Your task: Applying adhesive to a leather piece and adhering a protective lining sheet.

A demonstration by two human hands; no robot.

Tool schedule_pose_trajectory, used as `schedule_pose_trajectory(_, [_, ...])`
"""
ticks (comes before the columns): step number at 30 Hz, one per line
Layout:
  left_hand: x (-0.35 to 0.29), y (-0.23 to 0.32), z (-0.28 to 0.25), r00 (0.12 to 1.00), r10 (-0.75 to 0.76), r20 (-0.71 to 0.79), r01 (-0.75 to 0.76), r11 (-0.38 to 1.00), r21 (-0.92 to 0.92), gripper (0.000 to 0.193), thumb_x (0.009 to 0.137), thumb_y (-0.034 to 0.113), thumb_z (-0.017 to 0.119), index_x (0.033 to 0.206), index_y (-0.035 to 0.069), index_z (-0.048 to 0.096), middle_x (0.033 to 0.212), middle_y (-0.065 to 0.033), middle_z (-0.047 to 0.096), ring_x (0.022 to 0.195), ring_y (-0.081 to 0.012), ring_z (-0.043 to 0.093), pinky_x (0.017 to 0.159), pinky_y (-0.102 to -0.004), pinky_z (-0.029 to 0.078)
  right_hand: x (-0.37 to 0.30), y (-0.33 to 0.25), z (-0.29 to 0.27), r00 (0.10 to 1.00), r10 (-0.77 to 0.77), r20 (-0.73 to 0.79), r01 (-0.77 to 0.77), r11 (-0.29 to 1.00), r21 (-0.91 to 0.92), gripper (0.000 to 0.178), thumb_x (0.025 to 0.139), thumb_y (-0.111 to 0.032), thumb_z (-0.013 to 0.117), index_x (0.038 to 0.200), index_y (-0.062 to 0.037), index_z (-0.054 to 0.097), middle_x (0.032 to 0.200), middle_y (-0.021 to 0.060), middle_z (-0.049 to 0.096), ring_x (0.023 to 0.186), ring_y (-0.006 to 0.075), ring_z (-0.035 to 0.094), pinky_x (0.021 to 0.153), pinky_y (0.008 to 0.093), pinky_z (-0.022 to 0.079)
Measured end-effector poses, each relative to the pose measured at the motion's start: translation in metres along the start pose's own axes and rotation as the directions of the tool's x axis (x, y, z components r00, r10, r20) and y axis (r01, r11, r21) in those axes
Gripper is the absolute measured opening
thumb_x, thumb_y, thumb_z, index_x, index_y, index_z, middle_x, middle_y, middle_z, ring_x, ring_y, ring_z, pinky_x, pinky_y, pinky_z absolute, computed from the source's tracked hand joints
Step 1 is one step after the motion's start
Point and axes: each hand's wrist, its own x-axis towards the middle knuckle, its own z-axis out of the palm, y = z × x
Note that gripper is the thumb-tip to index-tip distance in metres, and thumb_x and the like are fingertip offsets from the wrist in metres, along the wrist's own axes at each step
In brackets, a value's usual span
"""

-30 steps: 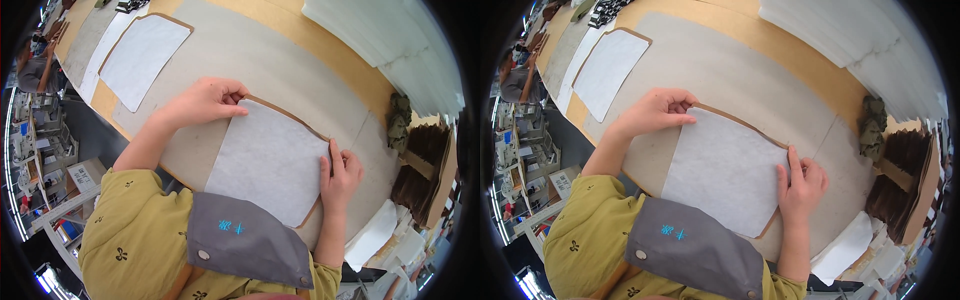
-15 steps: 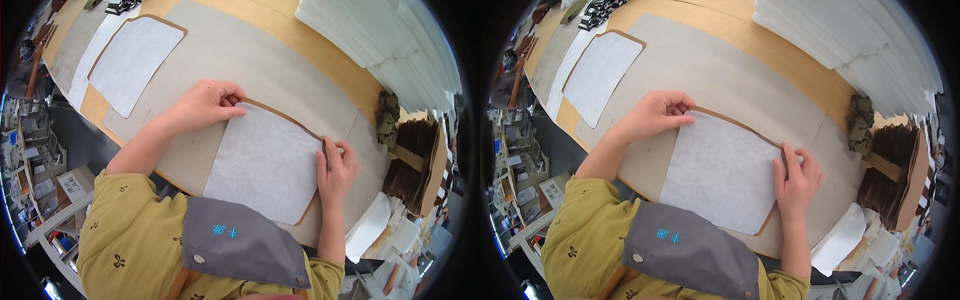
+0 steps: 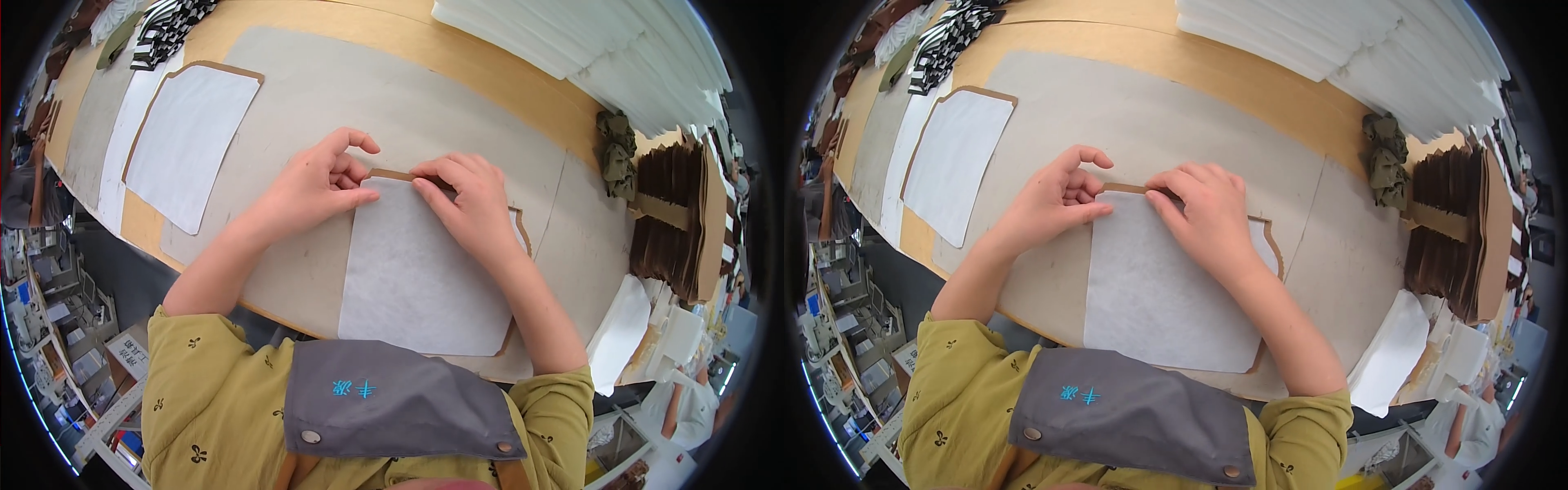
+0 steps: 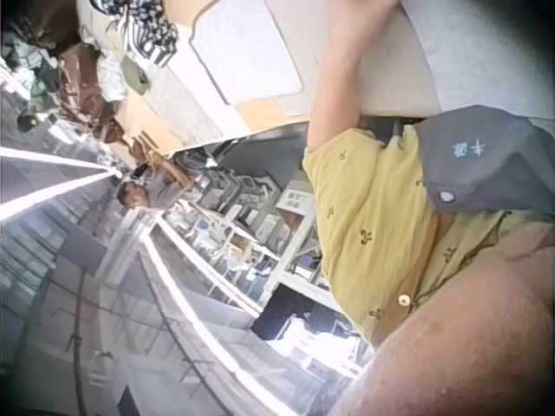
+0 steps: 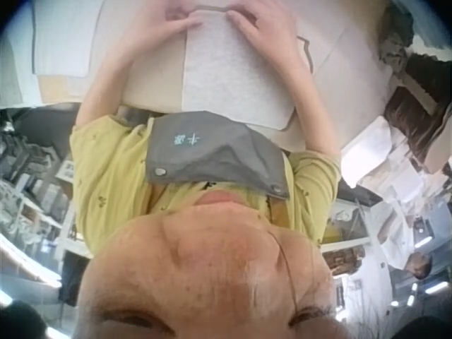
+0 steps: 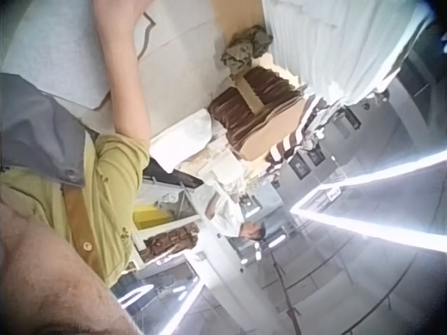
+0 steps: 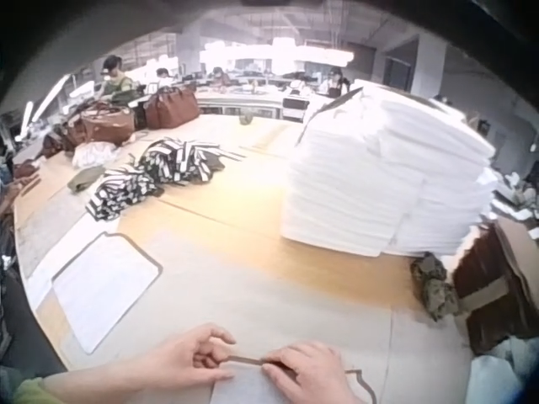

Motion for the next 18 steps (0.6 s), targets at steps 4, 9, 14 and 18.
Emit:
schedule_pose_trajectory(4, [0.004,-0.002,-0.001,0.997,0.067,-0.023,-0.066,0.998,0.024,0.037,0.089,0.0,0.074,0.123,0.007,0.06,0.092,0.0022,0.063,0.082,-0.0051,0.059,0.072,-0.0202,0.049,0.003,0.001,0.005,0.999,-0.033,-0.024,0.032,0.999,-0.02,0.005,0.09,-0.02,0.072,0.093,-0.0169,0.073,0.093,-0.0037,0.068,0.095,0.0204,0.06,0.089,0.0388,0.038])
schedule_pose_trajectory(9, [0.014,-0.01,-0.002,0.915,0.404,-0.012,-0.363,0.834,0.414,0.016,0.09,0.006,0.072,0.106,0.007,0.071,0.094,-0.0026,0.069,0.088,-0.0155,0.065,0.075,-0.0291,0.053,0.004,0.0,0.006,0.993,-0.096,-0.07,0.091,0.993,-0.07,0.004,0.089,-0.017,0.073,0.092,-0.0168,0.073,0.093,-0.0044,0.068,0.096,0.02,0.06,0.088,0.0374,0.038])
schedule_pose_trajectory(14, [0.019,-0.013,-0.002,0.884,0.465,0.035,-0.418,0.758,0.501,0.017,0.088,0.006,0.072,0.104,0.009,0.073,0.095,-0.0033,0.069,0.094,-0.022,0.063,0.081,-0.0343,0.052,0.003,0.002,0.006,0.987,-0.136,-0.084,0.13,0.989,-0.072,0.006,0.087,-0.015,0.074,0.093,-0.0163,0.074,0.093,-0.0047,0.068,0.096,0.0197,0.06,0.089,0.0371,0.039])
schedule_pose_trajectory(18, [0.021,-0.016,-0.002,0.848,0.526,0.059,-0.476,0.71,0.518,0.015,0.085,0.006,0.074,0.1,0.01,0.074,0.096,-0.0017,0.069,0.096,-0.0224,0.062,0.083,-0.0346,0.052,0.001,0.005,0.007,0.977,-0.183,-0.107,0.177,0.982,-0.068,0.008,0.087,-0.013,0.074,0.094,-0.0161,0.074,0.094,-0.0044,0.068,0.097,0.0195,0.06,0.091,0.0364,0.039])
